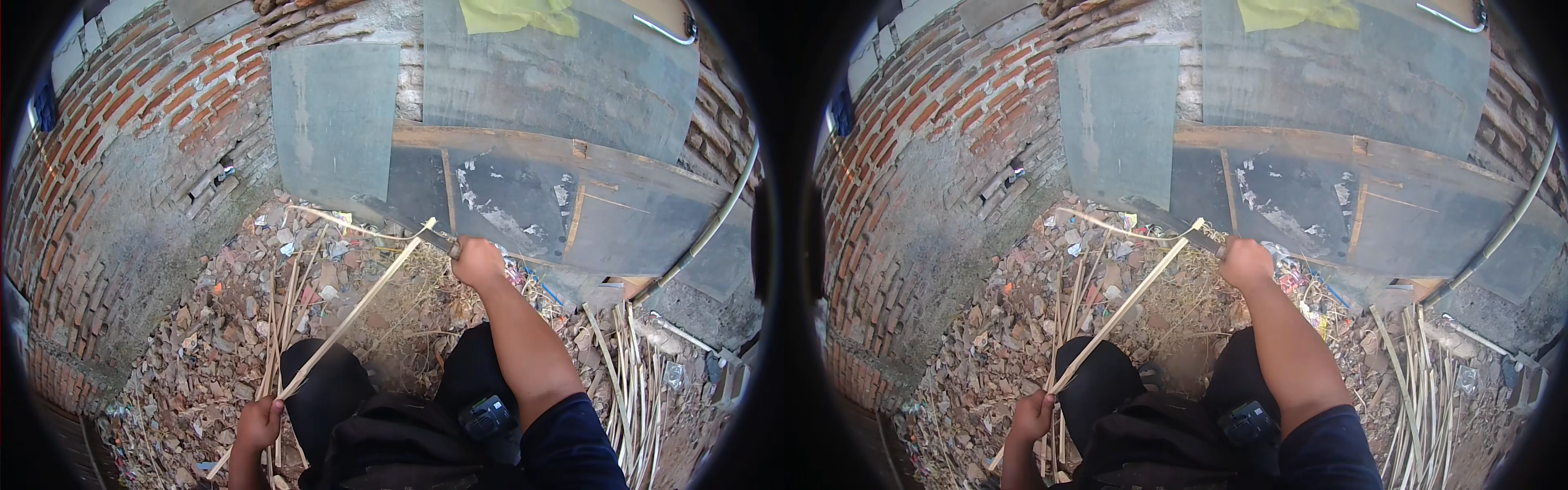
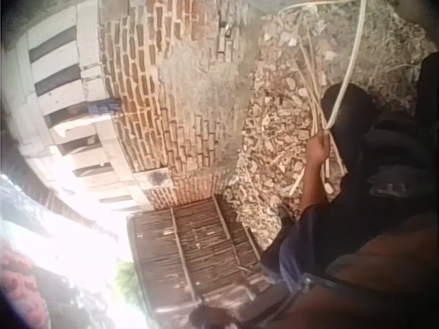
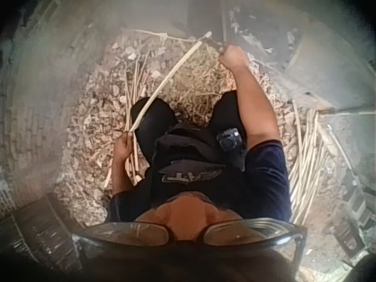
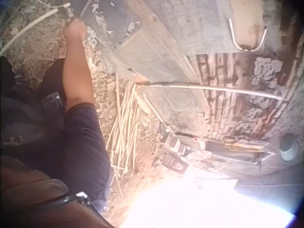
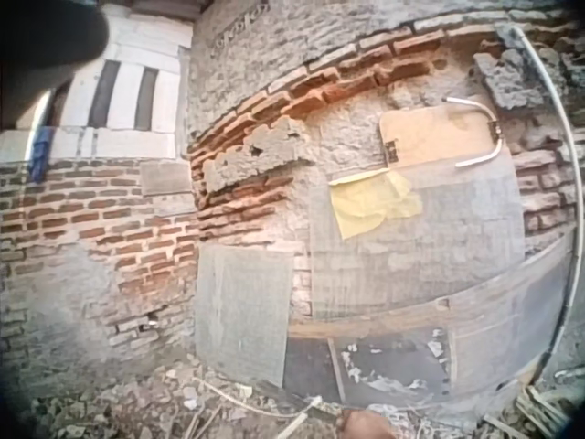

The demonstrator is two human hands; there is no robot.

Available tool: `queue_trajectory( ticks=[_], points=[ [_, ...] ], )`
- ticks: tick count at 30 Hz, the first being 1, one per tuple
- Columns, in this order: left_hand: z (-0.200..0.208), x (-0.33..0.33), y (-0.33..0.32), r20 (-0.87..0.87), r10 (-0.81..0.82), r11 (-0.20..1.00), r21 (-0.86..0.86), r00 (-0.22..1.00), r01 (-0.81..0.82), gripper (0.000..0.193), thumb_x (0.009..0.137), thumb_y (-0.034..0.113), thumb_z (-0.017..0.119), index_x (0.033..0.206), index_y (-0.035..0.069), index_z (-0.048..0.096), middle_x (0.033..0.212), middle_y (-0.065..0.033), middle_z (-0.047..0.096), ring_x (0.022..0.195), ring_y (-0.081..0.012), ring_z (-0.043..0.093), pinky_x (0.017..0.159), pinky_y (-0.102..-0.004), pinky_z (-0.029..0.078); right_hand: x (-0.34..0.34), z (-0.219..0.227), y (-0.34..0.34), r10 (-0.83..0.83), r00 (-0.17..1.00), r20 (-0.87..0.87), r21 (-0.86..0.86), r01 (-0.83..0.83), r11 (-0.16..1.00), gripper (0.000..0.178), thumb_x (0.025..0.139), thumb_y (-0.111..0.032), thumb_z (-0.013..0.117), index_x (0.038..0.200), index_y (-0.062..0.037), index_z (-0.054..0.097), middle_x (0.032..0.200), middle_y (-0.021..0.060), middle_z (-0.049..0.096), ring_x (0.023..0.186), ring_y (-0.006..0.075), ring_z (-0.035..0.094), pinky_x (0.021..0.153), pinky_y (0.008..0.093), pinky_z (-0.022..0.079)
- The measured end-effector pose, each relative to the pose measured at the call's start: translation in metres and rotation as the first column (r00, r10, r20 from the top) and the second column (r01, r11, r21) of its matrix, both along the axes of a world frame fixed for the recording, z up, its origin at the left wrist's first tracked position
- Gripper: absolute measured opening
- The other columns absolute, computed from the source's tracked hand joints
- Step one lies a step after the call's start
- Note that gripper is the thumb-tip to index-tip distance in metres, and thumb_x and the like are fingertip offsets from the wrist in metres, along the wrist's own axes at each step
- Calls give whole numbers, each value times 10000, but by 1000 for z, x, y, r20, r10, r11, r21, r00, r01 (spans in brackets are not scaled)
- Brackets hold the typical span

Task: The person holds a bamboo stick and repeatedly shaves and thins it along its length using a knife.

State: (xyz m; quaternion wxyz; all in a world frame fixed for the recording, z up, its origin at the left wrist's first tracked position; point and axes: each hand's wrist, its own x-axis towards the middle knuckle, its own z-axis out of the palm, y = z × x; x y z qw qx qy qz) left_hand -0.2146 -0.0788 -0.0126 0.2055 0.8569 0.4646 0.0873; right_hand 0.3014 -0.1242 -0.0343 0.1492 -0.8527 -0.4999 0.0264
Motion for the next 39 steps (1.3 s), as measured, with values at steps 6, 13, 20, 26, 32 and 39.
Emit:
queue_trajectory(
  ticks=[6, 13, 20, 26, 32, 39],
  points=[
    [0, 6, 1, -25, 57, 990, -125, 998, -59, 450, 1030, 359, 541, 763, 1, 596, 660, -252, 599, 668, -476, 625, 613, -503, 485, -4, 6, -1, -110, 972, -206, -59, 100, 993, 296, 839, -253, 678, 1094, -109, 719, 1064, 171, 743, 1020, 360, 711, 915, 484, 563],
    [-3, -1, 5, -7, 61, 984, -167, 998, -62, 459, 1033, 361, 538, 752, 2, 590, 659, -249, 596, 669, -474, 620, 609, -498, 480, -23, 21, 3, 269, 963, -7, -193, -265, 945, 250, 821, -218, 671, 1035, -94, 706, 995, 160, 745, 981, 361, 716, 890, 485, 567],
    [-2, -1, 1, -88, -3, 997, -82, 996, -5, 443, 1026, 359, 536, 769, 4, 596, 677, -258, 601, 698, -489, 621, 630, -530, 486, 7, -11, 3, -299, 928, -221, -29, 301, 953, 339, 850, -303, 690, 1109, -86, 715, 1056, 238, 728, 1012, 391, 702, 914, 491, 557],
    [-1, -1, 2, -55, 28, 990, -140, 998, -35, 443, 1021, 368, 539, 769, 9, 600, 683, -258, 605, 707, -486, 623, 630, -535, 483, -4, 14, -3, -9, 977, -213, -95, -12, 995, 330, 815, -209, 651, 1124, -106, 704, 1098, 183, 731, 1076, 352, 696, 921, 472, 561],
    [7, -44, 2, -15, 37, 996, -77, 999, -38, 441, 1037, 341, 527, 769, -4, 590, 634, -226, 573, 596, -421, 578, 585, -468, 468, 20, 2, -9, -228, 959, -171, -115, 210, 971, 319, 836, -221, 642, 1122, -93, 704, 1086, 211, 728, 1032, 400, 698, 910, 476, 556],
    [-3, -59, 5, 137, 153, 988, -41, 979, -149, 443, 1066, 323, 484, 805, -10, 616, 610, -163, 572, 561, -283, 559, 579, -402, 457, 56, -51, -15, -488, 734, -473, -14, 547, 837, 430, 837, -252, 647, 1173, 14, 677, 1171, 276, 695, 1120, 410, 670, 978, 472, 526]
  ],
)
